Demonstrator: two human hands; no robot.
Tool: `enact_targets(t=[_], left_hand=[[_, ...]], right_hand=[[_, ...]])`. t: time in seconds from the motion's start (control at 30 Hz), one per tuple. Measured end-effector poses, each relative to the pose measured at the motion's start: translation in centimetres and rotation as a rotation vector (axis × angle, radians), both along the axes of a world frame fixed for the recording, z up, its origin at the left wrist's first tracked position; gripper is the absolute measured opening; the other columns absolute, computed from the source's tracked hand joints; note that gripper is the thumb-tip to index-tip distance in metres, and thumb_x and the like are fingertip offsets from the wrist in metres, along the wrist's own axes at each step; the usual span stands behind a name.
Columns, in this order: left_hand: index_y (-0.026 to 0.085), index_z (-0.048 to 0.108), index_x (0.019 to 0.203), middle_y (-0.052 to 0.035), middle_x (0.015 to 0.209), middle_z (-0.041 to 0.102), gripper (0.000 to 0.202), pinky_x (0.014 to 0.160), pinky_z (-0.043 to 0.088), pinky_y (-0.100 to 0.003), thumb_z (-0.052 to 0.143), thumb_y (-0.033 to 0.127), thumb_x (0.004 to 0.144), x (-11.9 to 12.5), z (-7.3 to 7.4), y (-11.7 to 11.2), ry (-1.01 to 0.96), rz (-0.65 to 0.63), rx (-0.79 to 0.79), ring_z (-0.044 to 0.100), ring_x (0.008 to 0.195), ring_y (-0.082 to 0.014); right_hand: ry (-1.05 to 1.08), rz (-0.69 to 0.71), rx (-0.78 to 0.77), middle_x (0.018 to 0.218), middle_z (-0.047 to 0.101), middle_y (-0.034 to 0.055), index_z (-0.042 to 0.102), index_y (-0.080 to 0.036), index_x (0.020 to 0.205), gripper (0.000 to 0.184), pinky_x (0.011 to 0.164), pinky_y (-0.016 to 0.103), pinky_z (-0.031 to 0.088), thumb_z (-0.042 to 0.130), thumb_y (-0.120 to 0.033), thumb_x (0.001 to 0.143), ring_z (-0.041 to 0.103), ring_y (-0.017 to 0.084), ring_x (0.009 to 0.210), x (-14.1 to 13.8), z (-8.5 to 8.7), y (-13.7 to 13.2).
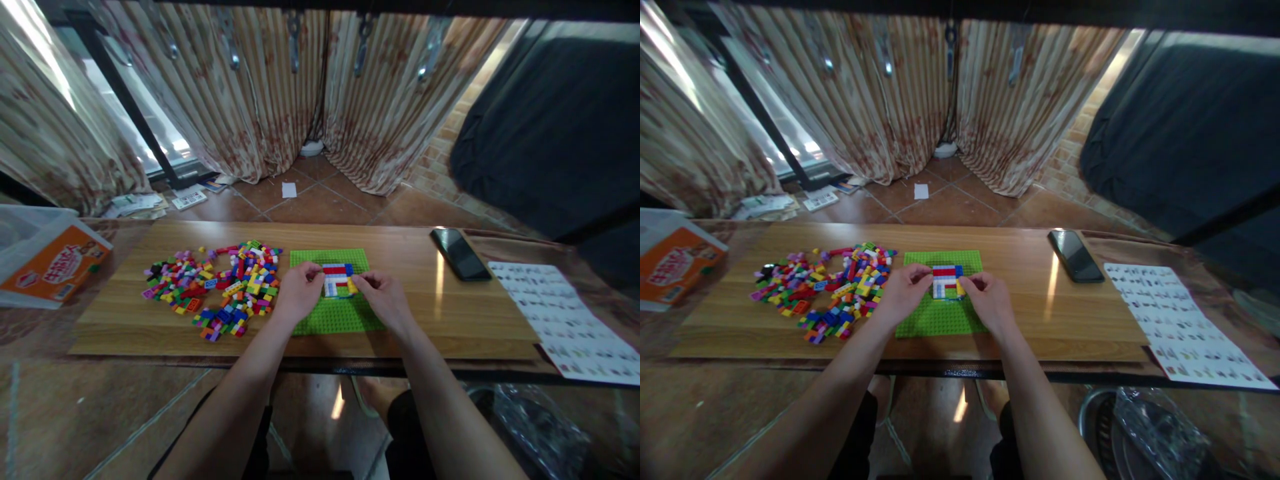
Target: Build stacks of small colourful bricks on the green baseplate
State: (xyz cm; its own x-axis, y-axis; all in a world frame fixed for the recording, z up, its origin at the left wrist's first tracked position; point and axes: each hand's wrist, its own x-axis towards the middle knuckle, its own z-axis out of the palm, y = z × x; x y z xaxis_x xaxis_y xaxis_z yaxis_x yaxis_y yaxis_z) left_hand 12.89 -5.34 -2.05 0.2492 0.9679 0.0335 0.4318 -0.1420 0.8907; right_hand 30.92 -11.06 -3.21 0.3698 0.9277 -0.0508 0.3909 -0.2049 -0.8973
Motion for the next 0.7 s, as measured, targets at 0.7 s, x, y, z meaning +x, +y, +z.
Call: enact_targets(t=[0.7], left_hand=[[0.014,0.068,0.090,-0.0062,0.082,0.072,0.015,0.070,0.051,-0.027,0.058,0.020,0.081,0.29,0.23,-0.37,0.092,0.015,-0.007,0.066,0.075,-0.0167]], right_hand=[[-0.115,-0.018,-0.047,0.060,0.063,0.0018,0.070,-0.015,0.070,0.039,0.053,0.026,0.034,0.061,-0.054,0.073,0.052,0.014,0.056,-0.32,0.59,0.01]])
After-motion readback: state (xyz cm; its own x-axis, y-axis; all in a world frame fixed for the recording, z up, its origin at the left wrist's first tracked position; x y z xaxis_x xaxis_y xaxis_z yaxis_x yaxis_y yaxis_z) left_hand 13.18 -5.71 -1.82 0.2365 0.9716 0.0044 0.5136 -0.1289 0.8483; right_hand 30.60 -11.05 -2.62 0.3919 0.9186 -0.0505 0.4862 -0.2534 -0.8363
